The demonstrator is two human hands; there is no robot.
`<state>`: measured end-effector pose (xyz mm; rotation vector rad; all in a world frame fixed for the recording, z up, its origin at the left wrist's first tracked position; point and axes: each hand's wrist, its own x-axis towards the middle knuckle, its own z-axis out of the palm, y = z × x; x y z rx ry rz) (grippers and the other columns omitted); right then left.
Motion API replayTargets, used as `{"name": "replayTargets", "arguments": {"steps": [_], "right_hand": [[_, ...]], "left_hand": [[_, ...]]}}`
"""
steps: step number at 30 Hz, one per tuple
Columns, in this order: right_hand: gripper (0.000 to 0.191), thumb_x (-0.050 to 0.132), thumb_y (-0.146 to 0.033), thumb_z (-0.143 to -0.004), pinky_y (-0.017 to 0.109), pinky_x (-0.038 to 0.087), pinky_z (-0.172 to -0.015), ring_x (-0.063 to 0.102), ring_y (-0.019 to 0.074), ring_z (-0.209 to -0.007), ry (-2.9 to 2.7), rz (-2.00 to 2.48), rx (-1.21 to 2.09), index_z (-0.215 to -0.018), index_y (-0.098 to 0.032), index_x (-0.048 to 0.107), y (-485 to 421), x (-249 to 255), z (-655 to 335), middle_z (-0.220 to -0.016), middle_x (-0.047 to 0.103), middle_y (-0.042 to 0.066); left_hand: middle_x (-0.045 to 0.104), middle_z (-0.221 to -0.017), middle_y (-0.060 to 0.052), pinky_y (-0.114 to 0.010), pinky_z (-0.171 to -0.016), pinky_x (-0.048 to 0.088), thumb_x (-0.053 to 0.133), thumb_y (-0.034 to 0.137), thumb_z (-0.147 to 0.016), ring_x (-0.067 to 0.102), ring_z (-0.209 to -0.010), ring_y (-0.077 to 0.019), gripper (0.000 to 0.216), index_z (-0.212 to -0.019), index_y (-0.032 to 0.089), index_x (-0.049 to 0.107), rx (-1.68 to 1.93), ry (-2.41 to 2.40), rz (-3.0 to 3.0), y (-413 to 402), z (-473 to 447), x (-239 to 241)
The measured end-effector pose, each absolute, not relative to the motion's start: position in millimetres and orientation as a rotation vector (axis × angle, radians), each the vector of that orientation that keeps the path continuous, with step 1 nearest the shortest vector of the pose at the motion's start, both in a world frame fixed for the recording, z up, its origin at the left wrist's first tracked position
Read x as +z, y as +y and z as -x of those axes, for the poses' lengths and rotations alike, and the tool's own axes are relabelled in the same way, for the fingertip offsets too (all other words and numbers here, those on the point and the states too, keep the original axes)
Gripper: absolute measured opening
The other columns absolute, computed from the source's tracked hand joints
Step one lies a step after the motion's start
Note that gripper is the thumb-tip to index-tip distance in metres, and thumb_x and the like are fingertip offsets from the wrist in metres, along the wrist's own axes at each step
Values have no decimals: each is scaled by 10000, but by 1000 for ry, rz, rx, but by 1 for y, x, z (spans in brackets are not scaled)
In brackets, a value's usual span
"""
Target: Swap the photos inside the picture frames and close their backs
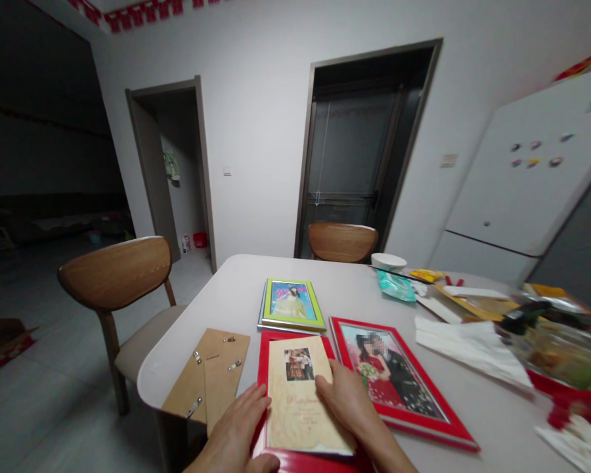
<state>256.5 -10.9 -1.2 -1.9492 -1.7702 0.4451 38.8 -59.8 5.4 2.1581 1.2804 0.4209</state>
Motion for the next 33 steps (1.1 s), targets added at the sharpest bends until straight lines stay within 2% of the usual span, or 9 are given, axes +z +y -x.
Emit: {"name": "replayTargets", "arguments": {"steps": [3, 10, 15, 18, 21, 24, 27, 30, 33], "right_hand": [[321, 383, -301, -699, 292, 381, -631, 589, 238, -745, -1890, 2065, 299, -836, -101, 594, -15, 1, -255, -827, 645, 156], [326, 390, -362, -719, 310, 381, -630, 587, 253, -779, -1952, 2170, 213, -833, -124, 581, -20, 5, -249, -839, 634, 157], [331, 434, -351, -683, 347, 391, -621, 580, 275, -781, -2005, 2232, 108, -900, -130, 552, -21, 1, -247, -898, 605, 155], [338, 438, -330, -682, 354, 399, -646, 570, 267, -800, -2006, 2205, 116, -934, -129, 542, -22, -1, -249, -912, 596, 147], [433, 419, -304, -703, 355, 404, -685, 539, 257, -868, -1949, 2112, 60, -1094, -125, 470, -24, 3, -245, -1012, 553, 146], [491, 401, -297, -730, 344, 386, -770, 480, 238, -959, -1997, 1890, 50, -1191, -128, 398, -27, 10, -222, -1094, 500, 135], [458, 452, -325, -713, 343, 324, -855, 440, 226, -984, -2181, 1614, 169, -1146, -175, 460, -34, 13, -180, -1078, 511, 99], [489, 568, -403, -616, 380, 294, -838, 434, 246, -931, -2327, 1501, 249, -1068, -222, 511, -42, 6, -140, -989, 541, 74], [305, 513, -326, -677, 356, 289, -787, 443, 216, -860, -2367, 1524, 270, -968, -237, 543, -45, -4, -121, -909, 546, 53]], "left_hand": [[308, -1329, -128, -393, -1018, 187, 587, 268, -585, 225, -1229, -272, 667, -1204, 94, 409, 386, 1301, -2220, -60, -40, 2], [369, -1304, -44, -424, -996, 207, 561, 362, -639, 227, -1217, -287, 451, -1062, 210, 525, 427, 1252, -2362, -55, -41, -16], [371, -1303, -64, -462, -986, 211, 559, 384, -646, 237, -1209, -310, 481, -1085, 195, 516, 428, 1259, -2384, -55, -45, -15], [356, -1310, -85, -443, -998, 208, 562, 312, -638, 271, -1205, -280, 552, -1162, 177, 453, 399, 1265, -2370, -57, -35, -3], [308, -1332, -97, -422, -1011, 196, 552, 248, -631, 263, -1218, -249, 621, -1222, 161, 384, 375, 1386, -2336, -57, -8, 3], [276, -1341, -112, -435, -1011, 189, 557, 287, -642, 227, -1232, -256, 637, -1232, 135, 371, 358, 1581, -2280, -56, 20, -3], [256, -1342, -126, -415, -1011, 204, 563, 283, -635, 218, -1234, -256, 645, -1227, 105, 378, 338, 1638, -2285, -55, 34, -14], [277, -1333, -121, -373, -1005, 239, 552, 175, -584, 237, -1229, -240, 654, -1216, 104, 397, 351, 1594, -2339, -55, 34, -23], [310, -1321, -103, -388, -998, 253, 545, 121, -539, 265, -1217, -244, 691, -1215, 140, 401, 414, 1565, -2376, -53, 36, -29]]}}
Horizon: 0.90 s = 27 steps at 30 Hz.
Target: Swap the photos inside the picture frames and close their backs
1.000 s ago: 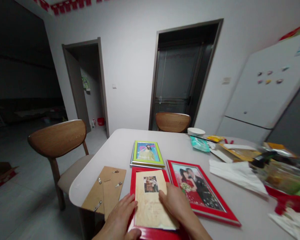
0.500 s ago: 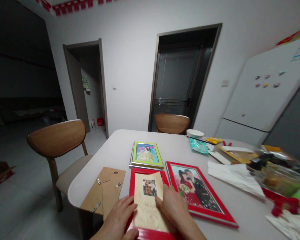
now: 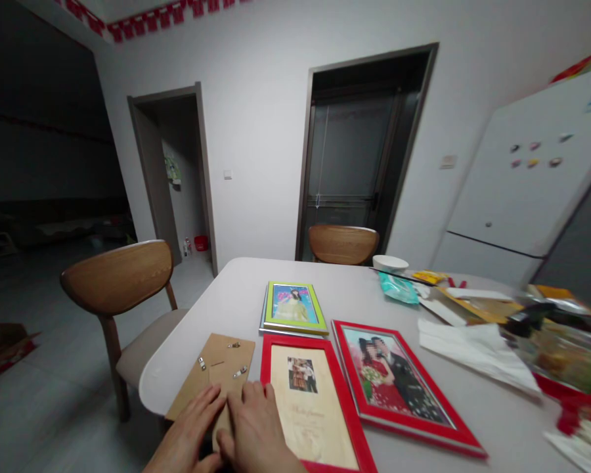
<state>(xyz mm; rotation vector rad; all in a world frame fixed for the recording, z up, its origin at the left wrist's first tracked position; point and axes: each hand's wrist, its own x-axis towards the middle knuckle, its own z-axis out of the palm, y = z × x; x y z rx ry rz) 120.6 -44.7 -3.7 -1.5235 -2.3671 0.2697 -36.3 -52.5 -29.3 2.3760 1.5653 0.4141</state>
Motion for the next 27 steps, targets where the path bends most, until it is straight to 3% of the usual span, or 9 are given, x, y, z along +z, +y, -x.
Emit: {"name": "replayTargets", "arguments": {"steps": [3, 6, 8, 12, 21, 27], "right_hand": [[281, 465, -291, -723, 335, 270, -783, 439, 194, -849, -2378, 1501, 289, -996, -257, 517, -44, -8, -119, -900, 538, 39], [479, 543, -526, -612, 355, 259, -796, 420, 222, -870, -2367, 1494, 293, -999, -248, 511, -44, -8, -120, -932, 509, 53], [554, 558, -584, -552, 371, 258, -800, 415, 237, -874, -2364, 1517, 284, -984, -241, 518, -45, -8, -118, -939, 499, 63], [429, 589, -392, -590, 375, 271, -808, 422, 231, -874, -2366, 1532, 269, -990, -255, 517, -45, -11, -115, -936, 499, 53], [242, 480, -232, -699, 265, 363, -802, 458, 160, -905, -2179, 1208, 545, -921, -222, 576, -50, 21, -133, -952, 484, 53], [280, 459, -247, -703, 304, 393, -833, 485, 184, -966, -1977, 1194, 511, -951, -205, 583, -60, 40, -172, -1022, 518, 83]], "left_hand": [[324, -1315, -101, -426, -994, 245, 565, 127, -538, 281, -1208, -259, 682, -1203, 165, 417, 486, 1587, -2377, -48, 44, -35], [337, -1306, -110, -417, -985, 270, 582, 132, -565, 305, -1197, -251, 636, -1183, 170, 440, 565, 1571, -2368, -44, 49, -41], [366, -1290, -105, -399, -973, 301, 583, 93, -557, 341, -1178, -237, 628, -1165, 187, 457, 606, 1562, -2344, -43, 50, -44], [431, -1251, -91, -352, -961, 333, 560, 38, -535, 406, -1138, -210, 642, -1152, 187, 467, 633, 1574, -2304, -42, 52, -43], [536, -1158, -62, -398, -938, 353, 470, 230, -761, 471, -1081, -200, 346, -1106, 218, 497, 834, 1624, -2347, -35, 52, -16], [366, -1295, -120, -523, -972, 218, 627, 290, -620, 305, -1192, -289, 627, -1198, 181, 407, 717, 1497, -2424, -51, 34, 15]]}}
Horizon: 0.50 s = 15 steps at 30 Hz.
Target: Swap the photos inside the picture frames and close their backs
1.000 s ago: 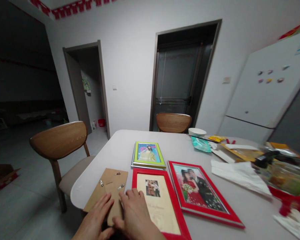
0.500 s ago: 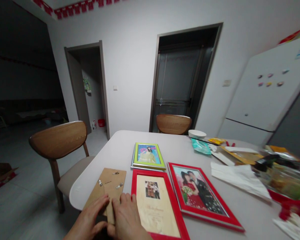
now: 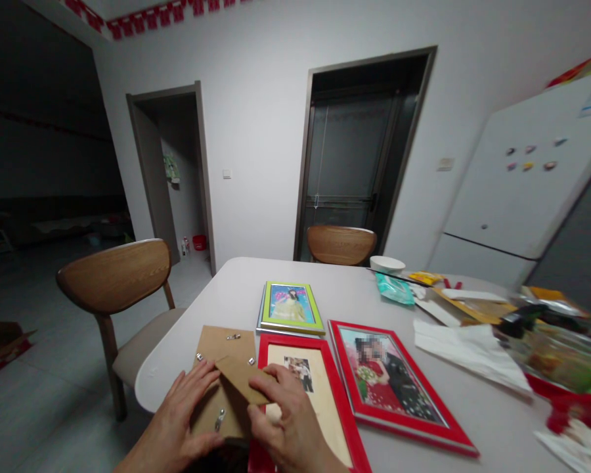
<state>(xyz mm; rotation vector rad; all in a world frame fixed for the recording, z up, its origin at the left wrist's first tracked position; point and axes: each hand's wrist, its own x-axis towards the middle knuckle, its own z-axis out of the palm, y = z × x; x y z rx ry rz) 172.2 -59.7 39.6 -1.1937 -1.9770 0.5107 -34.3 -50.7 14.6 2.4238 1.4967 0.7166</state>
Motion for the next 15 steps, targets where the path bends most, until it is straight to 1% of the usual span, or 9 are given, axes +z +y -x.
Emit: {"name": "replayTargets", "arguments": {"steps": [1, 3, 6, 8, 11, 13, 15], "right_hand": [[284, 458, -269, -707, 311, 400, -830, 489, 189, -973, -1954, 1198, 480, -952, -205, 585, -61, 43, -179, -1034, 522, 87], [297, 462, -312, -707, 320, 411, -826, 496, 197, -983, -1920, 1202, 413, -956, -216, 591, -64, 54, -193, -1058, 528, 86], [315, 464, -364, -694, 350, 401, -848, 489, 217, -1014, -1882, 1278, 322, -946, -240, 607, -68, 71, -211, -1098, 529, 77], [314, 466, -381, -682, 376, 384, -870, 474, 233, -1039, -1873, 1376, 288, -923, -254, 622, -69, 79, -225, -1105, 536, 69], [298, 478, -385, -666, 392, 375, -881, 466, 246, -1050, -1872, 1521, 268, -889, -270, 638, -71, 75, -247, -1093, 552, 59], [294, 480, -386, -662, 383, 386, -871, 474, 246, -1043, -1888, 1583, 286, -876, -269, 644, -74, 64, -260, -1087, 559, 60], [303, 467, -390, -668, 369, 402, -856, 487, 240, -1029, -1913, 1617, 328, -873, -260, 647, -77, 51, -270, -1072, 568, 65]], "left_hand": [[332, -1314, -126, -512, -975, 225, 634, 276, -605, 272, -1207, -291, 655, -1206, 172, 395, 725, 1452, -2445, -53, 31, 21], [296, -1335, -120, -473, -985, 245, 615, 229, -615, 225, -1229, -271, 638, -1207, 165, 386, 767, 1355, -2491, -56, 24, 35], [305, -1334, -103, -433, -1005, 239, 566, 154, -646, 204, -1241, -231, 569, -1189, 156, 395, 866, 1270, -2545, -53, 6, 54], [310, -1331, -109, -420, -1010, 240, 560, 146, -651, 213, -1238, -225, 562, -1187, 136, 392, 876, 1230, -2555, -50, -11, 59], [328, -1317, -134, -412, -1005, 254, 587, 185, -644, 245, -1225, -238, 586, -1190, 102, 391, 749, 1169, -2528, -47, -38, 48], [335, -1310, -149, -397, -1005, 255, 607, 227, -640, 258, -1219, -247, 603, -1187, 83, 399, 640, 1132, -2494, -48, -53, 33], [340, -1307, -150, -391, -1001, 253, 608, 278, -652, 273, -1213, -251, 597, -1182, 88, 410, 556, 1107, -2461, -51, -63, 16]]}}
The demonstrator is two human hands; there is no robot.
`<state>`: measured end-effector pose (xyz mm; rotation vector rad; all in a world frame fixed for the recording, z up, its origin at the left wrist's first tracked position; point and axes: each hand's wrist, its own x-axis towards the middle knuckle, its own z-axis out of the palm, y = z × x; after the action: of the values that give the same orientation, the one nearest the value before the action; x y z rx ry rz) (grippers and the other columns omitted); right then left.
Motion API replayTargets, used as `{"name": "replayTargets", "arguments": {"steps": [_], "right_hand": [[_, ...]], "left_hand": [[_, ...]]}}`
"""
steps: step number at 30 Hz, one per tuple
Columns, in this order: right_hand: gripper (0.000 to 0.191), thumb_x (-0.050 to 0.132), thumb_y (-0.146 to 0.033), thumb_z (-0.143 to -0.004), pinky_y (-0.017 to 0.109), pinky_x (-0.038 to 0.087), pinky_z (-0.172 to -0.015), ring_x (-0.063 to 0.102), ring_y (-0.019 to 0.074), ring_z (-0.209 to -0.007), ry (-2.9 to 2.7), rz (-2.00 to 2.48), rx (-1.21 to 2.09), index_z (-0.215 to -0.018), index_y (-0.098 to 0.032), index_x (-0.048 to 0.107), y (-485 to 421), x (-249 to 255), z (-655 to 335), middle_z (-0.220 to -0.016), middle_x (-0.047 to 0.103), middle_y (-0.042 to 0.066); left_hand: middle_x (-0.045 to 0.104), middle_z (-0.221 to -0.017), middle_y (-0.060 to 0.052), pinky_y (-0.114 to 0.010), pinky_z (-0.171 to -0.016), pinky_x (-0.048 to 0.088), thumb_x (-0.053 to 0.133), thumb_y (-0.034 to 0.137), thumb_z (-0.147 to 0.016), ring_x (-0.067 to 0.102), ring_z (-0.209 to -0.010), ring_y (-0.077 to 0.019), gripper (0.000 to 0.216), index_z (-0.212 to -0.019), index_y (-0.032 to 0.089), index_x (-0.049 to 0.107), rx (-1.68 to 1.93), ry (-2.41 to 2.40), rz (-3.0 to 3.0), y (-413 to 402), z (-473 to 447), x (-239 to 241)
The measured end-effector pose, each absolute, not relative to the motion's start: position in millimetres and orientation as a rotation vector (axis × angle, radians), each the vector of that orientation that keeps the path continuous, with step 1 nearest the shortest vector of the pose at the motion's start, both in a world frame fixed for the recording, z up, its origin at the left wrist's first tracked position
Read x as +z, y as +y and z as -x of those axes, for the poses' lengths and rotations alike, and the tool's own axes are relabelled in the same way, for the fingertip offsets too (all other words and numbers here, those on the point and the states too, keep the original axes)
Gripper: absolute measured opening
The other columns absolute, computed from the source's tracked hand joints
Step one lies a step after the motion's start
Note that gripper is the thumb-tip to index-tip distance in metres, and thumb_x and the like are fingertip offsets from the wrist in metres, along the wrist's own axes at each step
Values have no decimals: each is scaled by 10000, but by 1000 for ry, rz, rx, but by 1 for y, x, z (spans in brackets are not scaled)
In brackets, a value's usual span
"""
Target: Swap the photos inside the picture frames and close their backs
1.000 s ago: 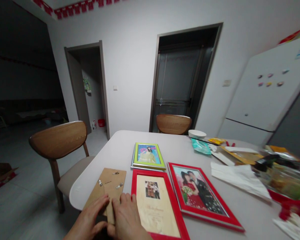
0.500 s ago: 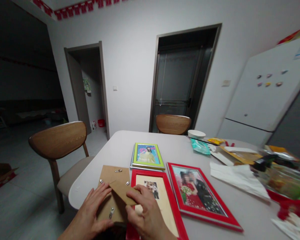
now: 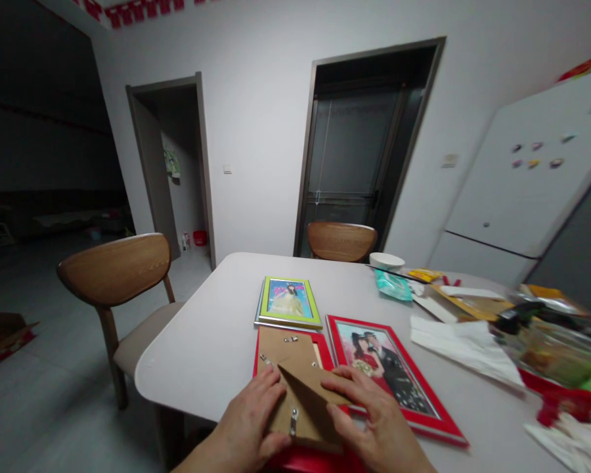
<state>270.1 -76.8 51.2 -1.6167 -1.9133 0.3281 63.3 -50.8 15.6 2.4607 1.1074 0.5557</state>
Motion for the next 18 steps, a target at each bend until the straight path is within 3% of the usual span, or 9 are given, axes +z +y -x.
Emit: {"name": "replayTargets", "arguments": {"steps": [6, 12, 15, 18], "right_hand": [[322, 472, -374, -656, 380, 400, -860, 501, 242, -1008, -1945, 1698, 347, -890, -230, 641, -78, 27, -273, -1073, 562, 93], [347, 466, -325, -676, 336, 395, -868, 494, 220, -1011, -2079, 1682, 340, -965, -206, 617, -79, 1, -262, -1094, 529, 112], [364, 484, -295, -663, 343, 379, -879, 470, 228, -1037, -2128, 1692, 318, -996, -212, 604, -83, -9, -260, -1119, 507, 115], [331, 483, -330, -686, 343, 372, -874, 473, 228, -1016, -2168, 1675, 329, -971, -223, 614, -83, -8, -259, -1099, 515, 105]], "left_hand": [[383, -1293, -79, -414, -1011, 184, 549, 366, -715, 322, -1187, -231, 483, -1148, 178, 445, 503, 1141, -2433, -51, -70, -9], [431, -1256, -79, -393, -1009, 178, 453, 278, -784, 347, -1171, -206, 343, -1109, 172, 477, 505, 1177, -2480, -45, -63, -5], [406, -1273, -105, -416, -1005, 181, 477, 353, -771, 337, -1180, -222, 415, -1138, 162, 456, 504, 1158, -2489, -45, -57, -6], [360, -1300, -129, -456, -1002, 166, 558, 507, -668, 309, -1194, -258, 634, -1178, 158, 420, 486, 1104, -2486, -47, -50, -11]]}}
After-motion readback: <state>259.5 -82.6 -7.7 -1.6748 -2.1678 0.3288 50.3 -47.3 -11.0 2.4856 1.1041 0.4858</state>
